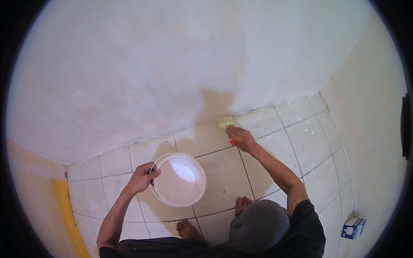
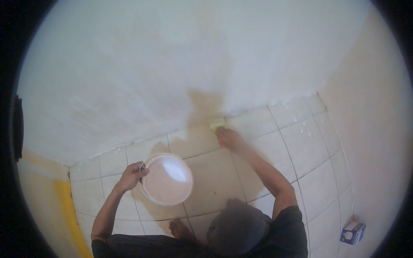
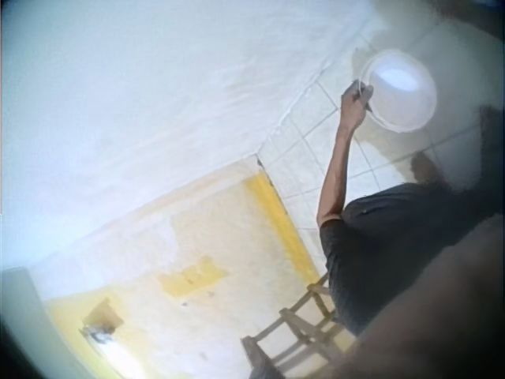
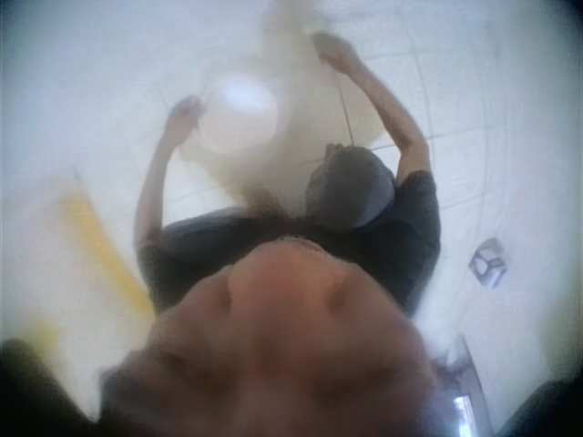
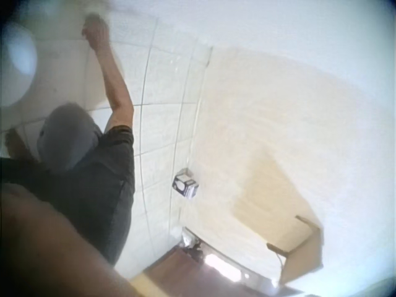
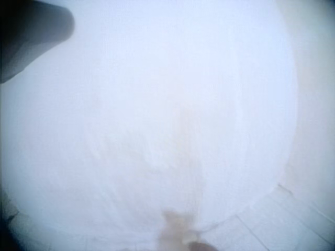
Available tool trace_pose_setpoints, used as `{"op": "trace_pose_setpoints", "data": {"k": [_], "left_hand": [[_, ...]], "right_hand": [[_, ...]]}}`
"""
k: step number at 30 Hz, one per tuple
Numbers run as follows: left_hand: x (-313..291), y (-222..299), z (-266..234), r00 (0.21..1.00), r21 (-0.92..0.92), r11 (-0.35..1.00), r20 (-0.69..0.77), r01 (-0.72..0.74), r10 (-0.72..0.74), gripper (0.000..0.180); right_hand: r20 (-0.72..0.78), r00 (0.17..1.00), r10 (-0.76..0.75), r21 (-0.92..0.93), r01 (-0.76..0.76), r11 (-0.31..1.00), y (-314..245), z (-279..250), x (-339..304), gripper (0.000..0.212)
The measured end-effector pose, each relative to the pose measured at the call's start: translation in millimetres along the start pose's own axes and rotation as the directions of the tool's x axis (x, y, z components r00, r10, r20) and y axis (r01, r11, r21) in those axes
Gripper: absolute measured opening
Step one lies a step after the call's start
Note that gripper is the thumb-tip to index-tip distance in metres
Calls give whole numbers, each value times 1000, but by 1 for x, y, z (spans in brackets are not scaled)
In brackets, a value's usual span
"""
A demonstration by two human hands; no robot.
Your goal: The person sits on a tiled floor and paints a white wall using a paintbrush and a bucket of white paint. They repeatedly dip the brush into the bucket and apply paint to the lower section of the wall in a repetitive motion.
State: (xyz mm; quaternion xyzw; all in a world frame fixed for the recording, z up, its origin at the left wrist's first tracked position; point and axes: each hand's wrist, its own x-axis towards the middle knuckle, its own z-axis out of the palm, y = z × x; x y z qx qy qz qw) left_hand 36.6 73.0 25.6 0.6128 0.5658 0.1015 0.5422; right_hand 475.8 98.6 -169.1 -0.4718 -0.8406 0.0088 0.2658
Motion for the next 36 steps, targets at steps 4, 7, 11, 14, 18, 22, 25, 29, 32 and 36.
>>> {"op": "trace_pose_setpoints", "data": {"k": [4, 7, 11, 14, 18, 22, 25, 29, 32, 36], "left_hand": [[2, -8, -1, 1000, 11, 1000, -5, 6, -6, 27], [-1, 2, 0, 1000, 38, 999, -5, -20, 20, 27], [0, 0, -1, 1000, 55, 998, -6, -25, 25, 28], [-1, 2, 0, 1000, 64, 998, -12, -25, 26, 28], [-3, 11, -2, 998, 118, 991, -13, -56, 58, 29], [-2, 5, -2, 997, 142, 987, -16, -71, 74, 29], [-2, 10, -2, 995, 132, 987, 7, -95, 95, 29], [3, 0, -4, 998, 125, 990, 24, -68, 65, 27], [-2, 3, -3, 997, 126, 989, 5, -74, 73, 27], [1, 1, -4, 996, 254, 963, 28, -87, 83, 31]], "right_hand": [[85, 996, 30, -10, -30, 1000, 6, -36, 58, 36], [-113, 992, 49, -7, -50, 999, -15, -135, 123, 37], [-514, 792, -328, -292, 198, 936, -69, -250, 167, 38], [-656, 644, -394, -348, 205, 915, -95, -281, 168, 34], [-467, 884, -30, 65, 68, 996, -161, -261, 132, 31], [23, 985, 172, 633, -148, 760, -202, -180, 101, 24], [256, 952, 168, 584, -291, 758, -224, -132, 90, 20], [274, 946, 175, 519, -299, 801, -229, -69, 82, 27], [335, 913, 234, 425, -368, 827, -232, -54, 86, 31], [386, 886, 255, 299, -382, 874, -233, -53, 92, 39]]}}
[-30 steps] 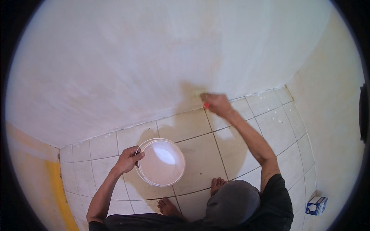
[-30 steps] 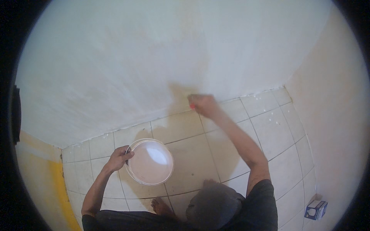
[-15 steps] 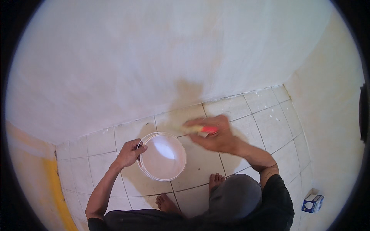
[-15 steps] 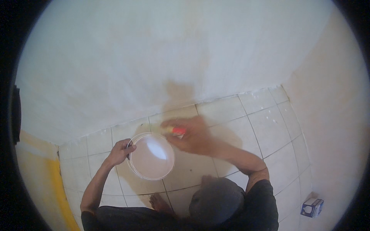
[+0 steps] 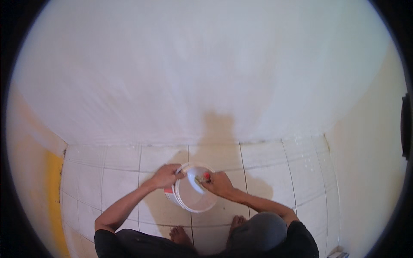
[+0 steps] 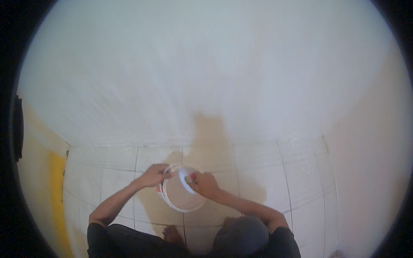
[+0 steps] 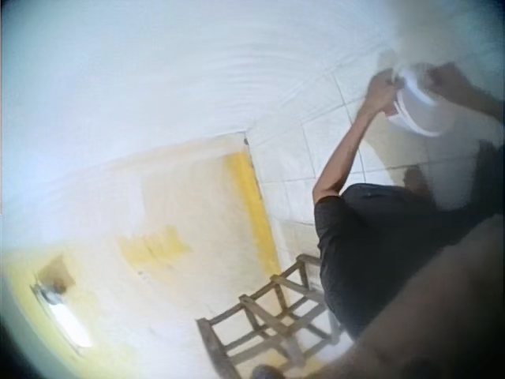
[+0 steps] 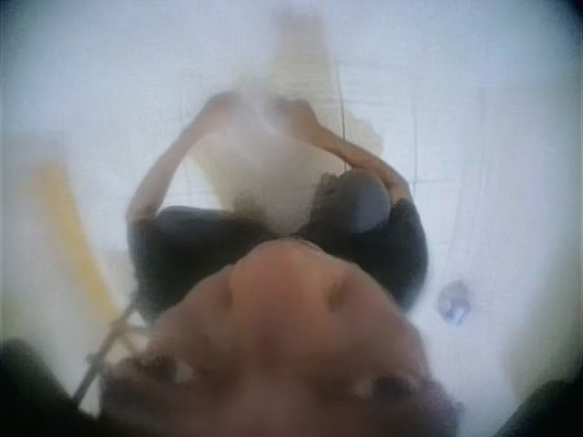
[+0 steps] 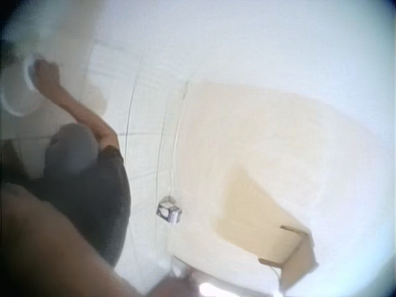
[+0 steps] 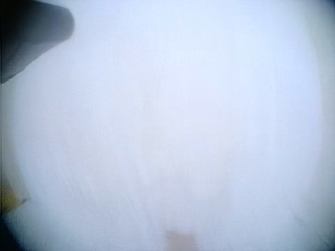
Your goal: The person sits on a tiled floor and paints a white wall using a paintbrush and a bucket of white paint. They repeatedly dip the brush into the bucket and apply paint to the lower section of the wall in a repetitive motion.
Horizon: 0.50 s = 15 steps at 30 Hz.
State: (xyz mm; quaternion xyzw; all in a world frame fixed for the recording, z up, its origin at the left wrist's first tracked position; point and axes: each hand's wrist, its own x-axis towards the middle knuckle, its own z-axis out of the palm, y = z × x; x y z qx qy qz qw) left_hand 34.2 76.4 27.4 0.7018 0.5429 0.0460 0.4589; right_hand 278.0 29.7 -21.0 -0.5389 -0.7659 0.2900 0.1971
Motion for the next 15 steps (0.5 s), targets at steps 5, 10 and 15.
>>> {"op": "trace_pose_setpoints", "data": {"k": [5, 10, 15], "left_hand": [[3, 6, -3, 997, 58, 995, 18, -80, 79, 36], [-3, 17, -9, 996, 99, 992, 42, -82, 78, 39], [0, 6, -4, 993, 75, 991, 41, -112, 109, 41]], "right_hand": [[-21, 1000, 11, 19, -11, 1000, -2, 6, -4, 44], [-67, 998, -11, 51, 14, 999, -6, 6, -7, 43], [-120, 993, -3, 86, 13, 996, -12, 6, -8, 46]]}}
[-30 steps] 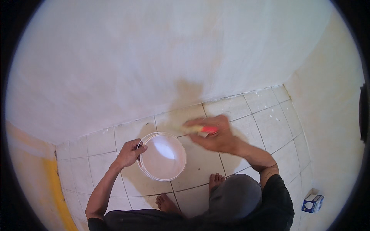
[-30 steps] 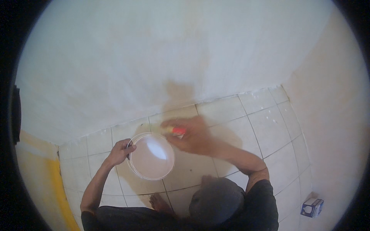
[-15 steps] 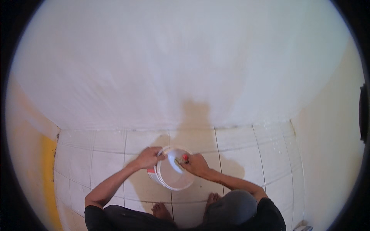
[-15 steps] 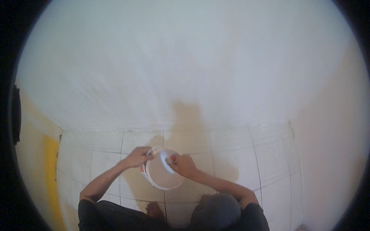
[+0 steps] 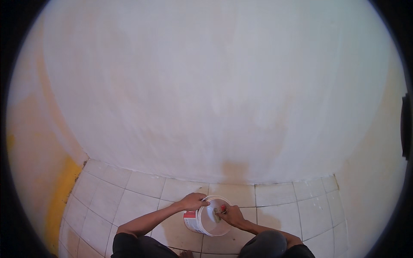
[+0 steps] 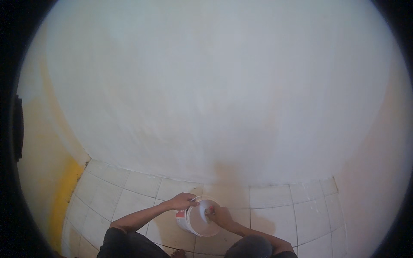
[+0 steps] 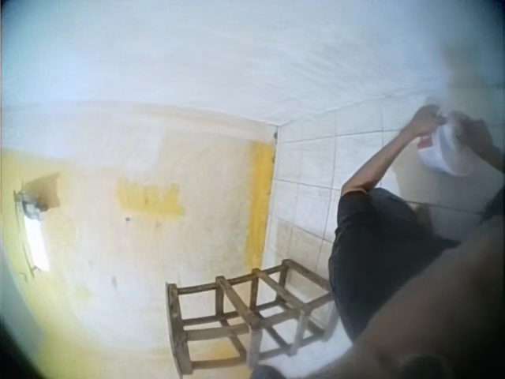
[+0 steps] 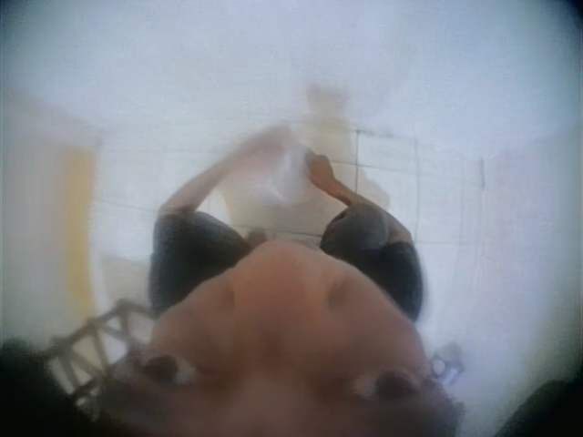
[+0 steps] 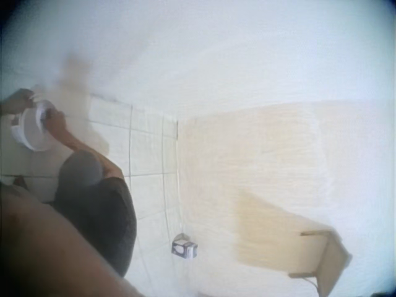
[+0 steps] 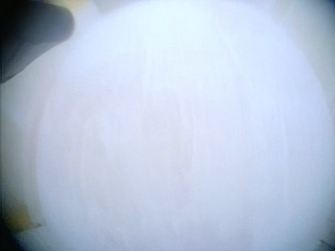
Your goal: The person sits on a tiled floor and paints a white wall using a paintbrush and a bucket of white paint. They repeatedly dip the brush into the bucket and apply paint to the lower section of the wall in a repetitive motion.
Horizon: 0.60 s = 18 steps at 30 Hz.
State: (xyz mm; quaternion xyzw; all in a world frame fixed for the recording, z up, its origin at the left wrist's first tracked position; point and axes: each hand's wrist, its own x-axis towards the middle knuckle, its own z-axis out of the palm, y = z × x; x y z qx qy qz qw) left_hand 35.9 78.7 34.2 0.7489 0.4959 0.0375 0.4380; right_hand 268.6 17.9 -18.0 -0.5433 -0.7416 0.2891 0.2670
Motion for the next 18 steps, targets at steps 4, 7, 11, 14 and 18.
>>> {"op": "trace_pose_setpoints", "data": {"k": [4, 7, 11, 14, 18], "left_hand": [[2, 0, -3, 999, 96, 995, -8, -30, 31, 45], [15, -15, 5, 999, 142, 989, -38, -30, 36, 45], [35, -35, 23, 999, 143, 988, -17, 50, -48, 43], [27, -31, 21, 995, 144, 989, -86, -38, 51, 42], [7, -11, -3, 996, 100, 995, -88, -9, 18, 43]], "right_hand": [[-2, 999, 47, -20, -47, 999, 8, 11, 6, 49], [96, 988, 123, -9, -122, 992, -2, 4, 3, 51], [-28, 998, 58, -118, -61, 991, 34, 29, -2, 52], [62, 996, 57, -90, -52, 995, 26, 15, -2, 40], [54, 990, 127, 163, -134, 978, 17, 20, -1, 25]]}}
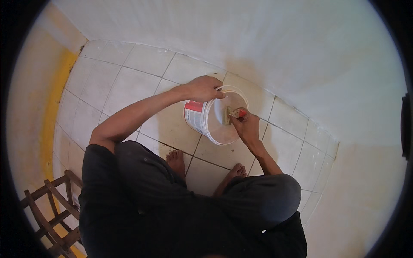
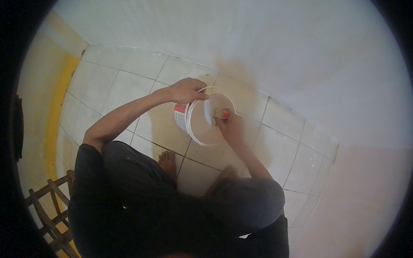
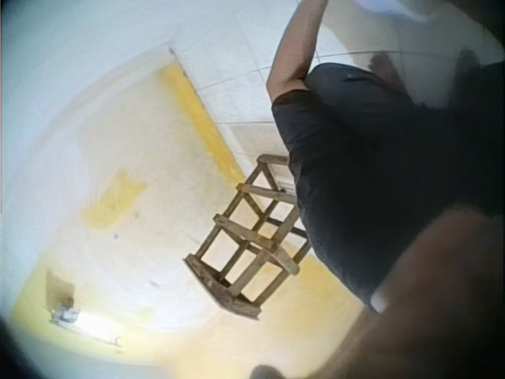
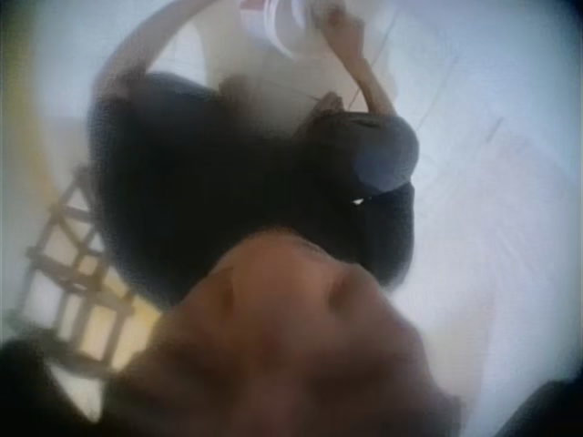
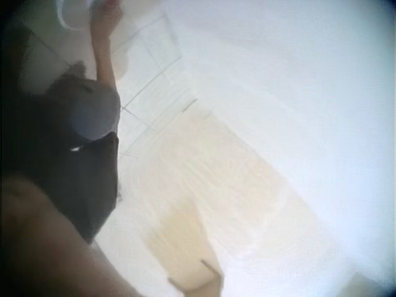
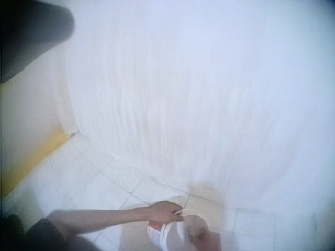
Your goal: The person sits on a tiled floor and paints a white wall using a paintbrush and a bucket of white paint. They repeatedly dip the brush into the bucket and apply paint to the lower section of the wall in a repetitive motion.
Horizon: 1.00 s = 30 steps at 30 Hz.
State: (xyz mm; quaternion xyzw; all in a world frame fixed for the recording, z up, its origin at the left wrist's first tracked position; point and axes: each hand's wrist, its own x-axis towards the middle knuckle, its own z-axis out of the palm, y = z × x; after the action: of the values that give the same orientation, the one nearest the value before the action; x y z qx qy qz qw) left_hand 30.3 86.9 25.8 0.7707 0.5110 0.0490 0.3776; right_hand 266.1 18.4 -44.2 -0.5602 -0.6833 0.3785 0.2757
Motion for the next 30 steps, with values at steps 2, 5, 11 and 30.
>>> {"op": "trace_pose_setpoints", "data": {"k": [2, 5, 11, 30], "left_hand": [[-7, 6, -7, 999, -14, 999, 14, 47, -46, 44], [-4, 2, -4, 997, -31, 997, 36, 71, -70, 42], [-3, 3, -2, 998, -38, 998, 35, 51, -50, 40], [-7, -1, 0, 999, -55, 998, 1, 36, -36, 37]], "right_hand": [[6, 999, -46, 25, 45, 999, 1, 6, 4, 23], [18, 999, -39, -18, 39, 999, 1, 13, 8, 27], [25, 999, 22, -111, -19, 994, 3, 21, 13, 31], [33, 943, -332, -386, 319, 866, -18, -19, 0, 24]]}}
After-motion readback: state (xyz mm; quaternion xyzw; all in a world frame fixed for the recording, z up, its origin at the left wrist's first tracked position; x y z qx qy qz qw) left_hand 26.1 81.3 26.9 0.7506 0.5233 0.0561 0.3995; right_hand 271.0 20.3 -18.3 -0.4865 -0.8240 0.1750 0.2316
